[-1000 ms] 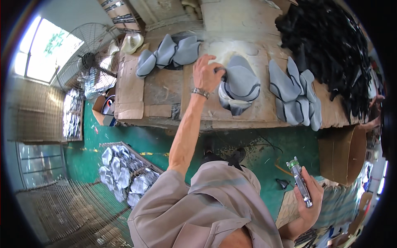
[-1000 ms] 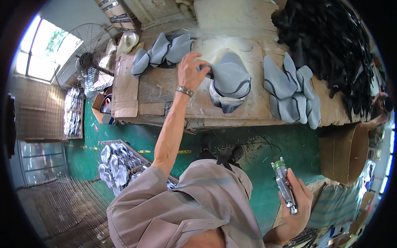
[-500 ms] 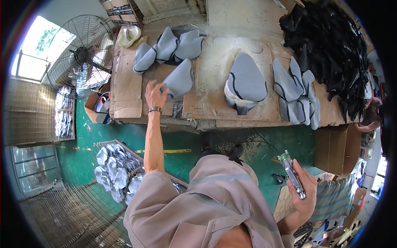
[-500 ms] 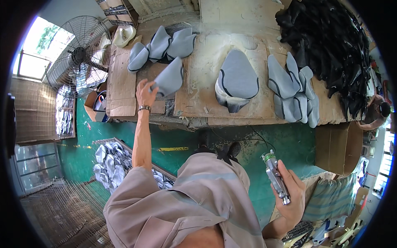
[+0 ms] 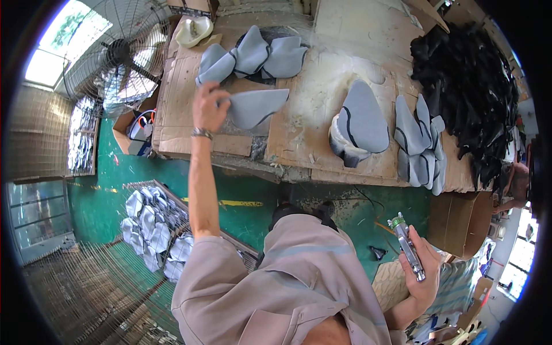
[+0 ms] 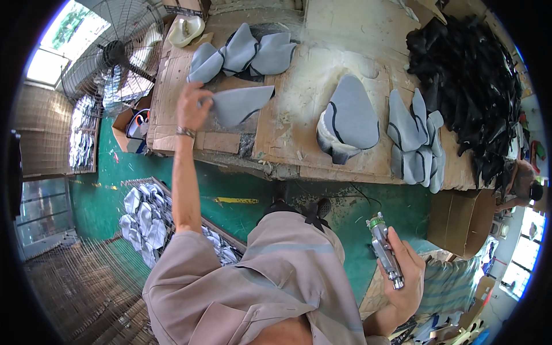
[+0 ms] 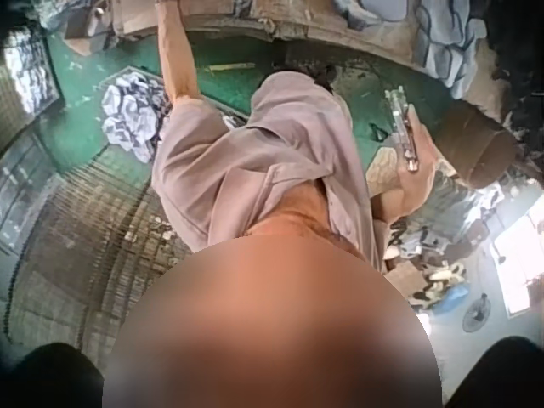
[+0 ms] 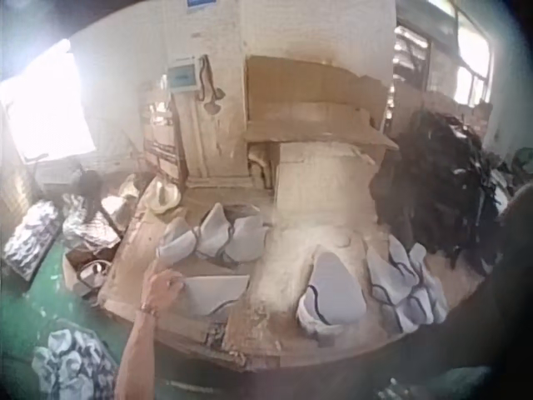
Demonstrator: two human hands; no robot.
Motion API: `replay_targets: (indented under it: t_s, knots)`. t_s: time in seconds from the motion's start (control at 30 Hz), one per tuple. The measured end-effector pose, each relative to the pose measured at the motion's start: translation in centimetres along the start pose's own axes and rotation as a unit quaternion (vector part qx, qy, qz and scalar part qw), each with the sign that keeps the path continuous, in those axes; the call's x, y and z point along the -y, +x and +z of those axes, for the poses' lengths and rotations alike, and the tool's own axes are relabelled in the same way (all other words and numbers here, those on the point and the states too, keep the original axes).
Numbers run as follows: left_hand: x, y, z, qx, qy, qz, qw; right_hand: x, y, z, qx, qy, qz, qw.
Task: Spraying an adhesive or coating onto grey foam components and arranging them on a wire drying rack.
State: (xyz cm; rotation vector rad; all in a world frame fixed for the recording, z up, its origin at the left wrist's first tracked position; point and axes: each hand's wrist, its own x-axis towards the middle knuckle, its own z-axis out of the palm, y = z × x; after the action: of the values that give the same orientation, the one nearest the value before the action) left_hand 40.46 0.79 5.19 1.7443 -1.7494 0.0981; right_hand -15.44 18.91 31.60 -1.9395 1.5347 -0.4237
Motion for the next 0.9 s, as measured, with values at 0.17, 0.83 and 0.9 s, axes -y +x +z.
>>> replay_targets:
  t_s: [0.17, 0.83, 0.9]
  knots:
    - [0.4, 7.0, -10.1, -0.046, 0.031, 0.025, 0.998, 1.5, 1.6, 1.3, 0.014, -0.008, -0.005, 1.0]
    - [20.9, -17.5, 1.0, 0.095, 0.22, -0.316, 0.918, 4.3, 3.1, 2.0, -0.029, -0.051, 0.021, 0.998]
    - [23.4, -18.5, 3.5, 0.18, 0.282, -0.364, 0.869, 3.9, 3.2, 1.4, -0.052, -0.071, 0.037, 0.995]
